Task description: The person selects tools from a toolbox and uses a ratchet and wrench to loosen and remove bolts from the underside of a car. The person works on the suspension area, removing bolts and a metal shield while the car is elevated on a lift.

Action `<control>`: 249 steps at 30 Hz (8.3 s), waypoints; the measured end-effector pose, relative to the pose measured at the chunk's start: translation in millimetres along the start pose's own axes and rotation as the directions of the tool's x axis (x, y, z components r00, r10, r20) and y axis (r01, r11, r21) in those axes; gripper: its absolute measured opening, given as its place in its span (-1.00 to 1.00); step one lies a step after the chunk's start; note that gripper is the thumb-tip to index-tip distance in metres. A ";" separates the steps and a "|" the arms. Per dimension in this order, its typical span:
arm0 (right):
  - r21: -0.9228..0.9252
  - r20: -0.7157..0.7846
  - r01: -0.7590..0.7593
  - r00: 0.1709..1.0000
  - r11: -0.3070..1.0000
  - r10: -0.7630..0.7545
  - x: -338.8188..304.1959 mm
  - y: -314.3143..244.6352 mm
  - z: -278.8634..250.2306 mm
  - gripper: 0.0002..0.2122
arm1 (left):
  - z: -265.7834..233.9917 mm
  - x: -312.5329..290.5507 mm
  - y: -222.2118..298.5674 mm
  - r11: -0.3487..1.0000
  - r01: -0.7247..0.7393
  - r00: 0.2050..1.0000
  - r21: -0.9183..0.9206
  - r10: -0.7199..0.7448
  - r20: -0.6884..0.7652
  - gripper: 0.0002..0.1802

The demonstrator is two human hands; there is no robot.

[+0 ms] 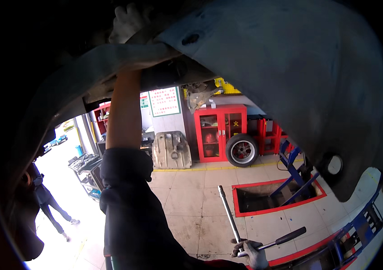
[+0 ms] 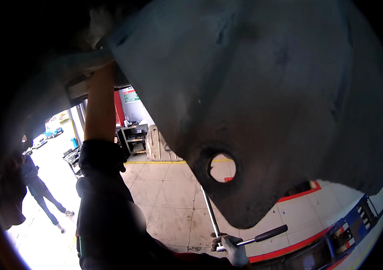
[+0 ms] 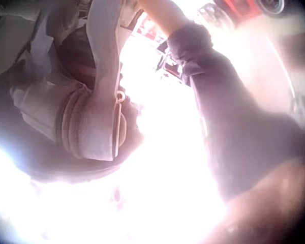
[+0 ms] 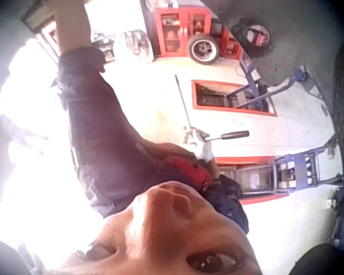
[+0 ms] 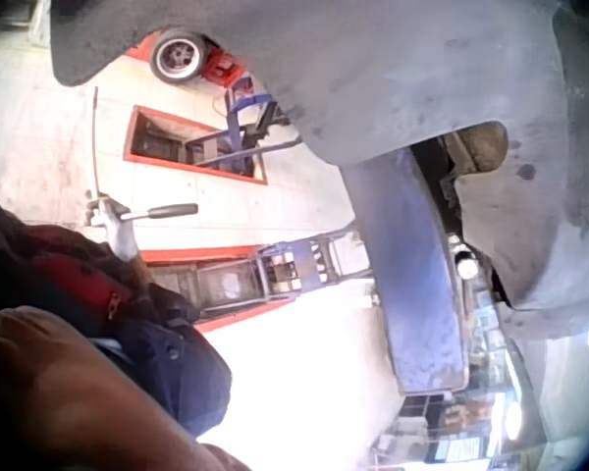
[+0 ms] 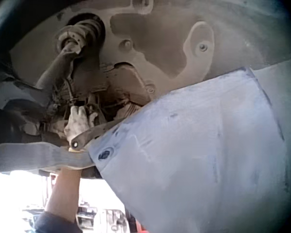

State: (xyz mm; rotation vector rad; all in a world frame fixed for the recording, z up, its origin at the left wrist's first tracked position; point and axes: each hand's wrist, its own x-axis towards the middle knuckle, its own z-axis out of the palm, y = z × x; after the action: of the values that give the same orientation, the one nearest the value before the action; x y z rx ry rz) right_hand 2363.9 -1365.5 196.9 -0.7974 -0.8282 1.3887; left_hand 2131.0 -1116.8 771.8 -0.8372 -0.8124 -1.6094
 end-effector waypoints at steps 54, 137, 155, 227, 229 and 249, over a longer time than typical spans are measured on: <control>0.202 -0.033 -0.243 0.966 0.949 0.255 -4.2 48.5 -16.4 -0.75 | -27.4 -12.9 4.9 0.967 0.108 0.992 -0.229 -0.091 0.087 -0.50; 0.177 -0.083 -0.177 0.978 0.968 0.193 -9.6 66.8 -4.6 -0.69 | -45.8 24.1 -33.3 0.982 -0.031 0.972 -0.184 0.072 0.224 -0.52; 0.199 -0.162 -0.185 0.962 0.962 0.218 -7.5 69.1 -12.4 -0.71 | -28.2 7.3 -14.5 0.952 0.265 0.950 -0.155 -0.230 0.212 -0.40; -0.437 0.162 -0.178 0.949 0.882 0.272 26.6 174.9 -41.9 -0.73 | -376.0 -639.2 -75.6 -0.852 0.401 -0.689 0.337 -0.037 0.724 -0.50; -0.488 0.106 -0.183 0.958 0.854 0.266 44.8 179.8 -38.9 -0.68 | -377.4 -625.8 -88.7 -0.821 0.498 -0.746 0.277 -0.243 0.620 -0.56; -0.498 0.279 -0.744 0.349 0.446 0.894 496.0 392.7 344.5 -0.47 | -245.6 -737.9 -603.2 -0.822 0.549 -0.827 -0.152 -0.561 0.045 -0.56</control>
State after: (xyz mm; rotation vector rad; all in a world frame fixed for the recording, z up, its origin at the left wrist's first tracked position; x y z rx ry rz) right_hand 1874.5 -859.8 43.0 -1.1972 -1.1111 2.5619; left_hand 1627.6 -855.1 -32.4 1.1584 -1.7516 -3.5738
